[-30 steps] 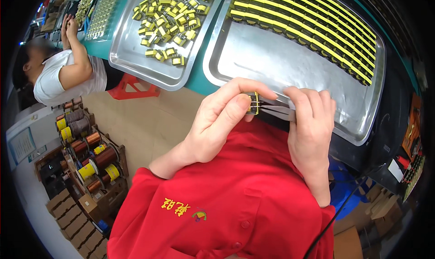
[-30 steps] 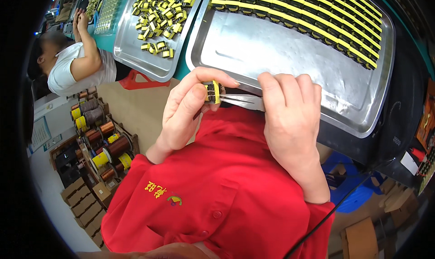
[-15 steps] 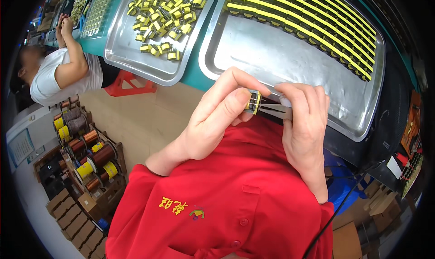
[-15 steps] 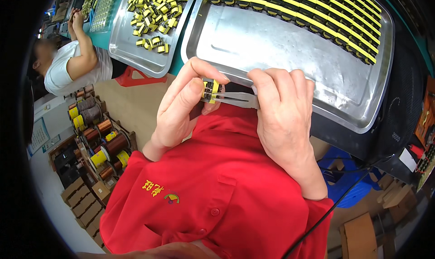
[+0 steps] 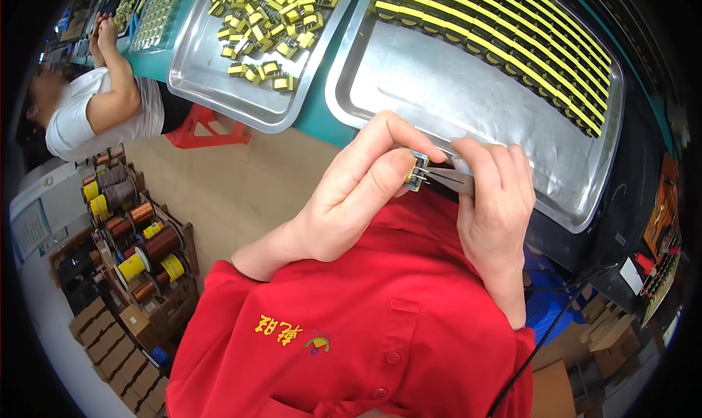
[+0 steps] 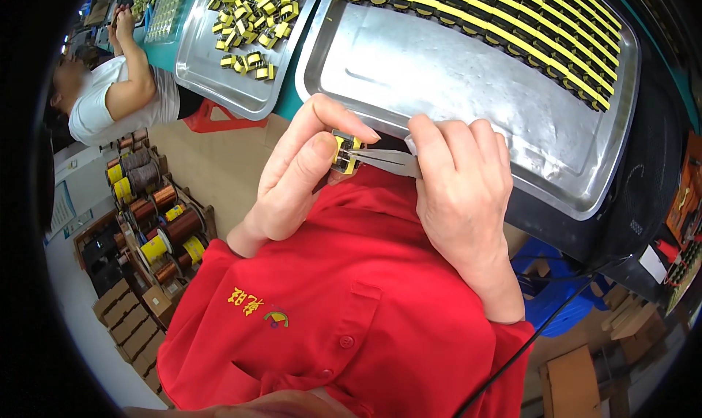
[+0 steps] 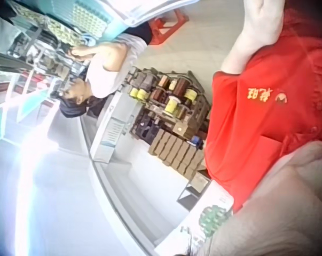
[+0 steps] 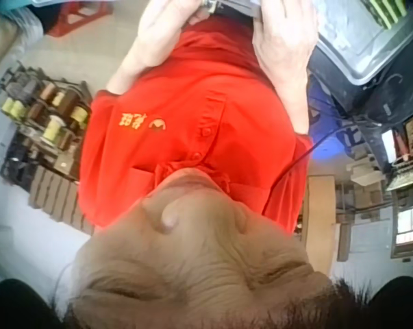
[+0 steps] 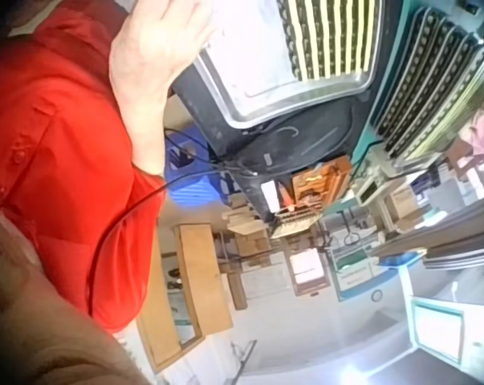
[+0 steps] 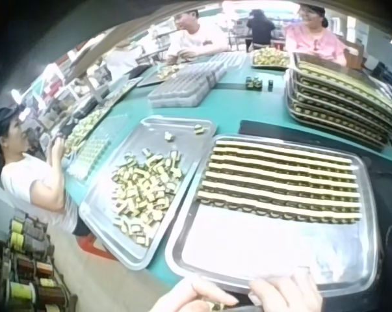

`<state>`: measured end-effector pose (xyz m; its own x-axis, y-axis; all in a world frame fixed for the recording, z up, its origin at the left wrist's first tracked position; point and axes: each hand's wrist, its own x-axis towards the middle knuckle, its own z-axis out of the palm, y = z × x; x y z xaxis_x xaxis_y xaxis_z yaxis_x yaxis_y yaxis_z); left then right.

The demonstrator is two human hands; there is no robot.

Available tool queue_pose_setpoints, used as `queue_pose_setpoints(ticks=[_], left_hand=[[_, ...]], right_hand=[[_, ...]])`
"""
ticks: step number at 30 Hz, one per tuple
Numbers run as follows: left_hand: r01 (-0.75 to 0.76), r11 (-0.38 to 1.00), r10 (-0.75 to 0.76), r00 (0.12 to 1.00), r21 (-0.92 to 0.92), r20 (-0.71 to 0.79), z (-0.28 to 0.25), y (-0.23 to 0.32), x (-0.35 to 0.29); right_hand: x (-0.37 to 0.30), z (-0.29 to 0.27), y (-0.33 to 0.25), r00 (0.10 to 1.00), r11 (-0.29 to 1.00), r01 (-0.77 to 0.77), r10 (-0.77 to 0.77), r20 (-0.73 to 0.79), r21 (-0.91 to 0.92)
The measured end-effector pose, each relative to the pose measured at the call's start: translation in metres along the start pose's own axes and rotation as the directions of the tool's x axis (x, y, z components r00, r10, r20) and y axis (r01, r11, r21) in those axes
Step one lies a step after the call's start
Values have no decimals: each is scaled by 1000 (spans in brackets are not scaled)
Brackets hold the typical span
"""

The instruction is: Assemble small electronic components by placing them into a grid tray at a factory workbench.

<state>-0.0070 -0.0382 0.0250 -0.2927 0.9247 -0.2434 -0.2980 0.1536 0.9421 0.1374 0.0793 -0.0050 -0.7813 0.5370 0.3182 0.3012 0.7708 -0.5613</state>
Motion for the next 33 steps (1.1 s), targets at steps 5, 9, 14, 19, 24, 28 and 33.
queue_pose_setpoints(ticks=[5,9,14,19,24,28,33], left_hand=[[-156,979,153,988,134,28,-3,-4,2],[-232,955,233,972,183,15,-3,-8,3],[-104,957,106,994,270,4,-1,0,4],[-118,947,117,993,300,23,-2,1,3],[68,986,-64,998,-151,29,-4,-6,3],[61,986,-60,998,-156,12,-1,-4,6],[23,999,-23,1000,-22,3,-5,-2,2]], right_hand=[[1,2,2,999,999,30,-31,31,19],[4,4,3,999,997,28,-31,44,66],[5,2,3,998,996,44,-47,-38,-81],[4,5,7,995,987,84,-91,-46,-136],[7,10,9,991,987,129,-132,-19,-91],[8,5,9,995,993,99,-99,-6,-64],[6,1,3,999,999,39,-40,-13,-31]])
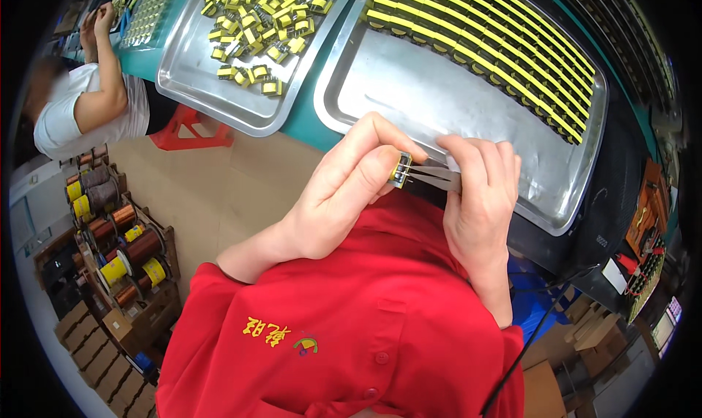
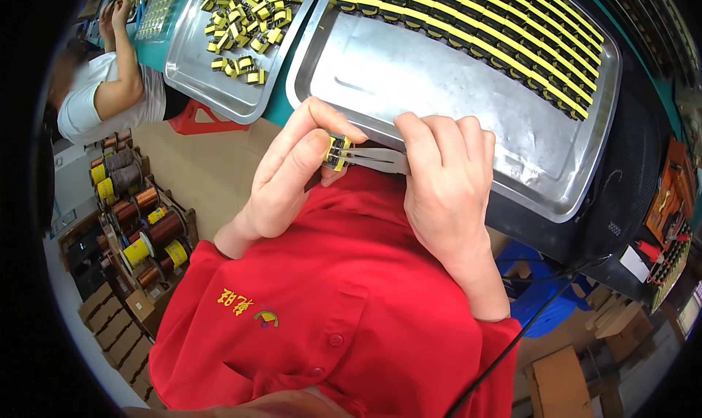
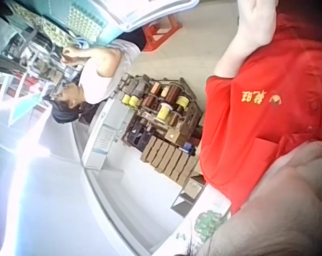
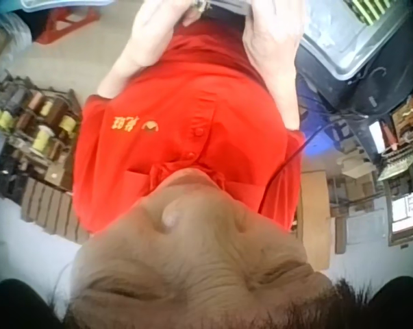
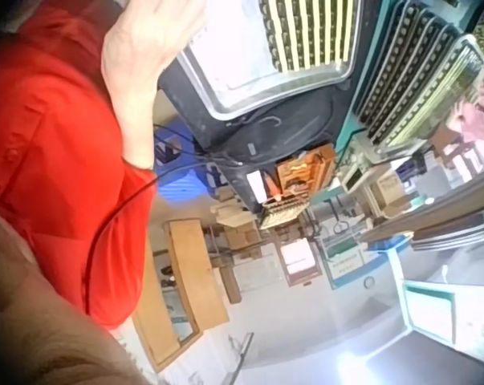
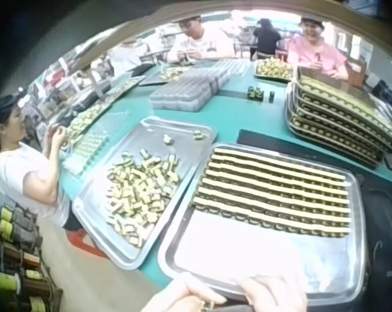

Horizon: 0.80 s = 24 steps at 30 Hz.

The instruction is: Assemble small electronic components by placing them into a grid tray at a factory workbench.

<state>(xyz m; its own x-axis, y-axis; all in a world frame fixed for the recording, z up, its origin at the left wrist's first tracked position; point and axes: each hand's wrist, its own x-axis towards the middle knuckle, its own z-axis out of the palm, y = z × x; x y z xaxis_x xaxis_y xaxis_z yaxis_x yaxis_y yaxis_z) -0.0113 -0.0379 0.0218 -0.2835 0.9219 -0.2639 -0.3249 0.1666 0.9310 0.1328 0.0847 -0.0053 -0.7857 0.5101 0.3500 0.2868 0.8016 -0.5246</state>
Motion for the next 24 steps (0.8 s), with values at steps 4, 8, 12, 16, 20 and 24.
queue_pose_setpoints(ticks=[4,8,12,16,20,24], left_hand=[[-16,998,18,999,53,-43,0,-3,1],[-62,995,61,998,82,7,0,-3,4],[-63,986,66,998,157,-12,7,9,3],[11,988,-2,998,153,-59,8,4,2],[-73,986,82,995,148,-52,5,-4,-2],[-1,1000,0,998,-12,-55,5,-9,-2]], right_hand=[[-2,0,2,1000,1000,-7,7,-6,-18],[0,2,5,1000,997,7,-9,-14,-83],[6,-11,6,997,987,63,-70,-38,-146],[1,-9,9,998,993,63,-60,34,-96],[-1,-8,7,994,993,91,-86,61,-79],[-1,-3,6,992,991,122,-121,27,-55]])
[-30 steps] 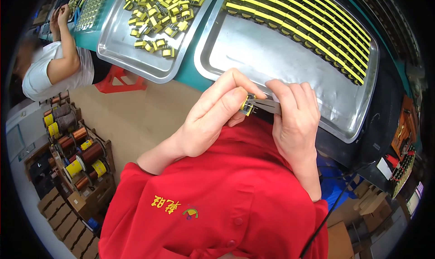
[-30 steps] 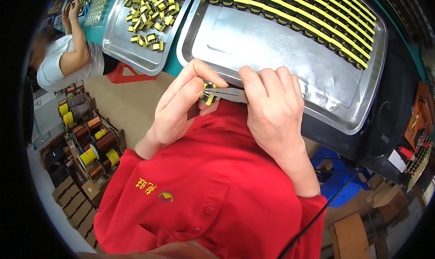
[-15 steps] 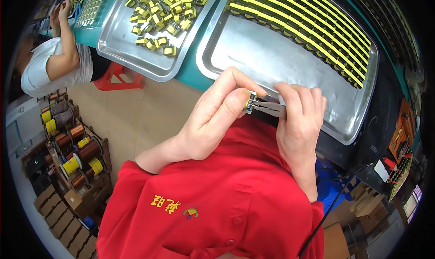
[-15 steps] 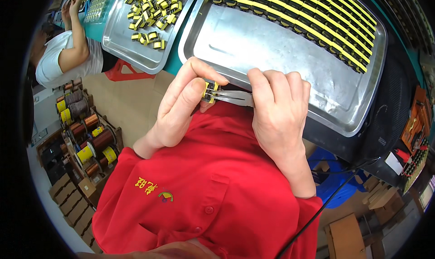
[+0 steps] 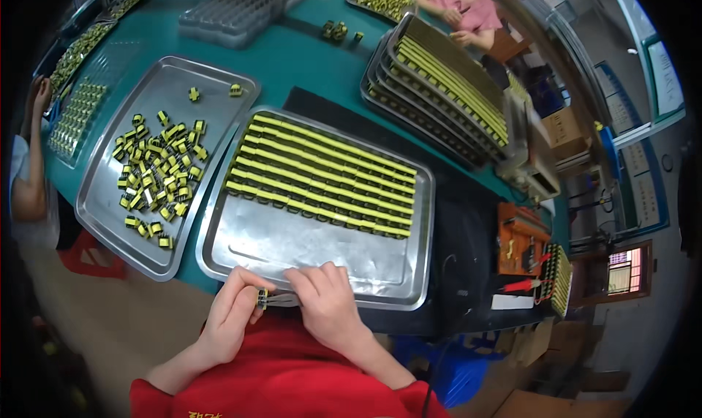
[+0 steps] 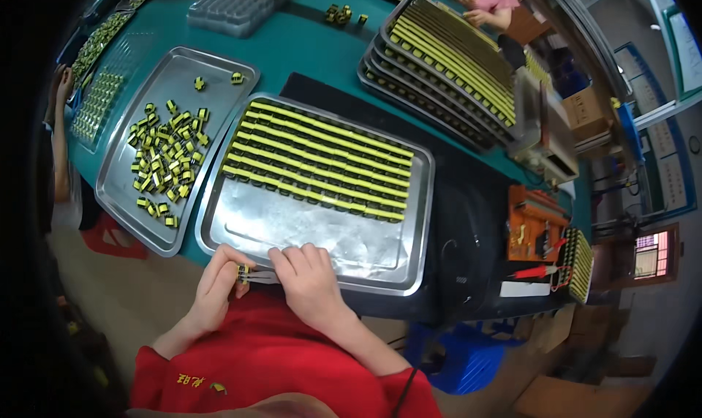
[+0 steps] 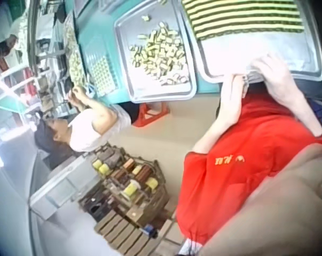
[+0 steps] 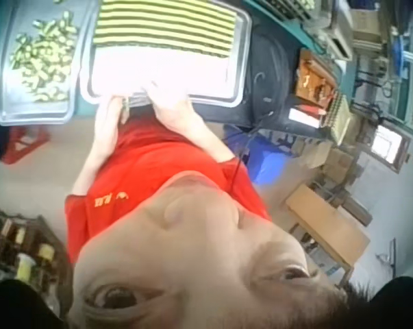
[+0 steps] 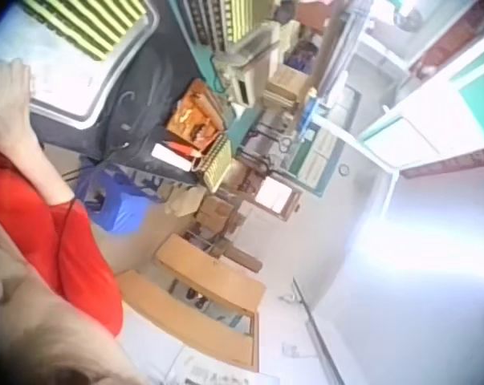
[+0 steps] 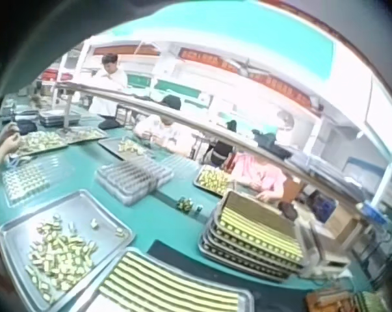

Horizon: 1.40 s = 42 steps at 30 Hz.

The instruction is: Assemble small electronic components by placing them into a grid tray at a factory workbench.

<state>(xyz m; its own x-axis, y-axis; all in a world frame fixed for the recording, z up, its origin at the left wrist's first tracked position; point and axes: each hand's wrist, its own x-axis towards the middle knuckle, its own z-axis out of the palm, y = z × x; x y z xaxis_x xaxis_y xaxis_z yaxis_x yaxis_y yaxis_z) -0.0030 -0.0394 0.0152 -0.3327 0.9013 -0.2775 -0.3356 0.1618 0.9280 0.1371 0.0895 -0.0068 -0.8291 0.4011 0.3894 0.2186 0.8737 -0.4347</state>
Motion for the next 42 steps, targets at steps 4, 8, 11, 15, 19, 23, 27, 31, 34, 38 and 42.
queue_pose_setpoints(ticks=[4,8,11,15,19,23,27,31,34,38,42], left_hand=[[14,998,-11,999,-61,52,2,-1,2],[-20,995,26,998,-93,66,3,-3,6],[-23,976,45,994,-217,99,6,-8,9],[13,944,26,993,-331,115,8,-12,11],[0,950,35,994,-312,104,7,-17,13],[-71,966,94,993,-249,78,2,-13,10],[-127,978,141,987,-163,77,-1,-2,7],[-161,984,157,986,78,52,-12,-7,9],[-173,974,172,985,143,25,-12,-6,11],[-258,943,273,961,-211,48,-3,-17,24],[-93,964,107,993,-248,46,-3,-9,23]], right_hand=[[3,-1,1,1000,1000,5,-5,1,6],[6,-4,6,999,999,46,-46,-17,7],[8,-6,9,996,996,77,-75,-48,44],[8,-8,8,997,996,56,-53,-51,68],[8,-7,9,998,993,22,-15,-55,114],[4,-22,3,986,908,-169,161,54,383],[1,-23,-2,952,786,-306,234,199,537],[1,-21,0,908,651,-413,237,346,637],[7,-23,-9,867,530,-498,298,399,686],[4,-11,-3,838,304,-545,226,496,782],[2,-2,-1,814,-93,-544,183,552,834]])
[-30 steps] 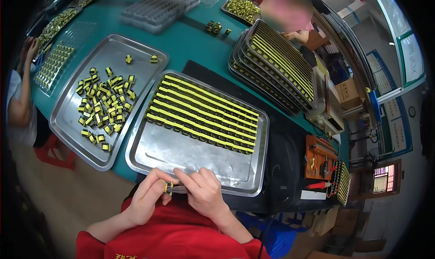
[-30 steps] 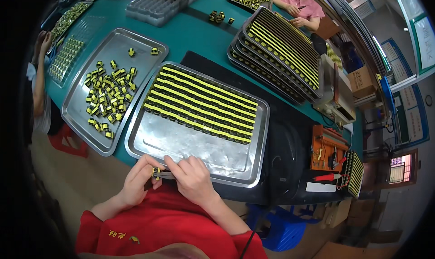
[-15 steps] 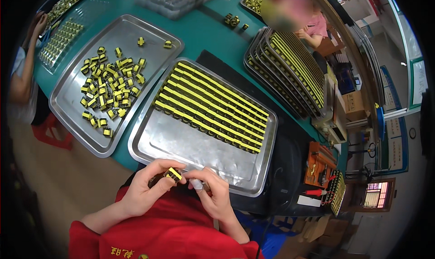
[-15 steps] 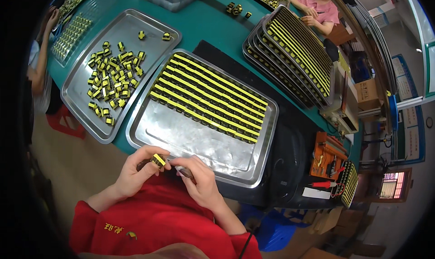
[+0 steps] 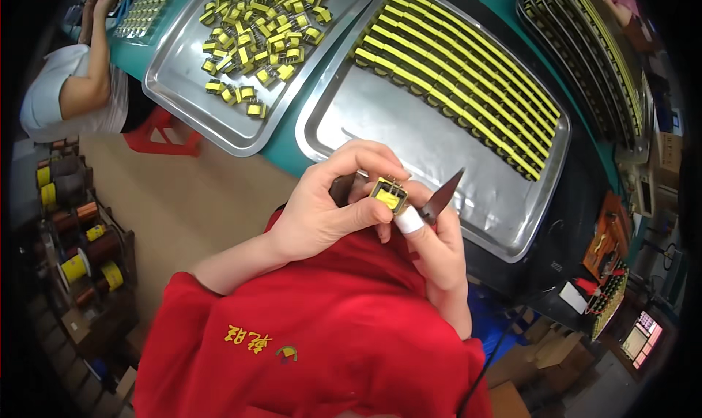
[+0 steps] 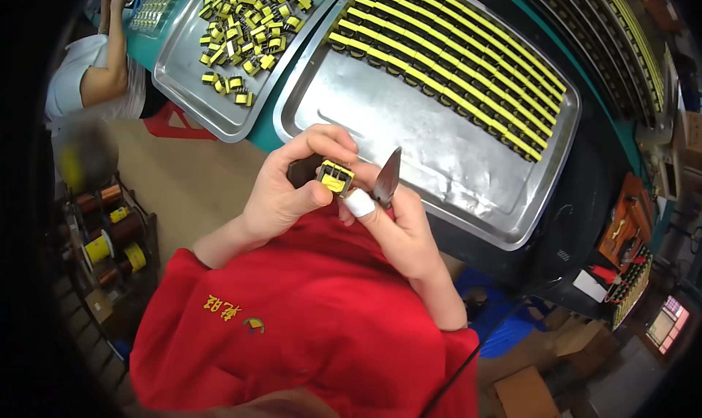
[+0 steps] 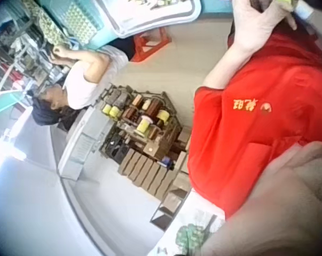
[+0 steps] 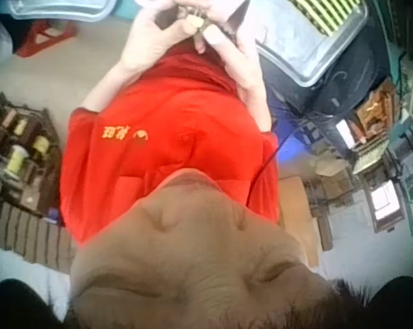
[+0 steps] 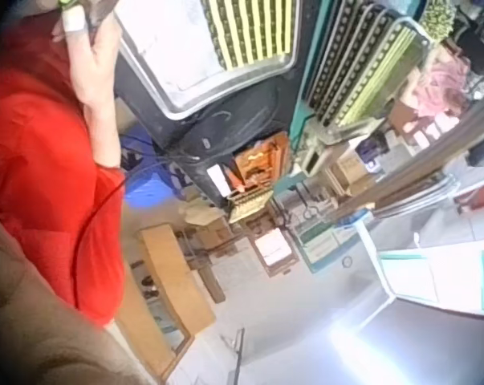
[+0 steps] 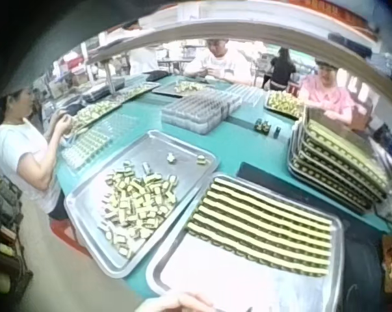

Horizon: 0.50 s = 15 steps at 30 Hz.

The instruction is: Assemble small electronic components by placing them into a grid tray at a factory workbench.

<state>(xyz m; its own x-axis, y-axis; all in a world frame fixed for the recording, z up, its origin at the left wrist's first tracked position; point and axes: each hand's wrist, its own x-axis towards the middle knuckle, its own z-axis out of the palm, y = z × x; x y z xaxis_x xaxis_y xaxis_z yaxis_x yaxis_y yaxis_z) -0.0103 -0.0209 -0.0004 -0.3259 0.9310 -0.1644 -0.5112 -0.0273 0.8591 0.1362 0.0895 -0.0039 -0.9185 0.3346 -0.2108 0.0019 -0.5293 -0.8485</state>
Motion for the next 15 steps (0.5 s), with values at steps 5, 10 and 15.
queue_pose_setpoints(ticks=[5,10,15], left_hand=[[-12,997,13,1000,-73,4,1,-4,-1],[-9,997,10,1000,-74,18,2,-4,-4],[-49,997,52,997,-56,59,1,-2,-4]], right_hand=[[0,3,12,999,980,44,-46,6,195],[-3,1,16,999,972,27,-33,20,235],[-3,3,14,1000,966,29,-29,-4,255]])
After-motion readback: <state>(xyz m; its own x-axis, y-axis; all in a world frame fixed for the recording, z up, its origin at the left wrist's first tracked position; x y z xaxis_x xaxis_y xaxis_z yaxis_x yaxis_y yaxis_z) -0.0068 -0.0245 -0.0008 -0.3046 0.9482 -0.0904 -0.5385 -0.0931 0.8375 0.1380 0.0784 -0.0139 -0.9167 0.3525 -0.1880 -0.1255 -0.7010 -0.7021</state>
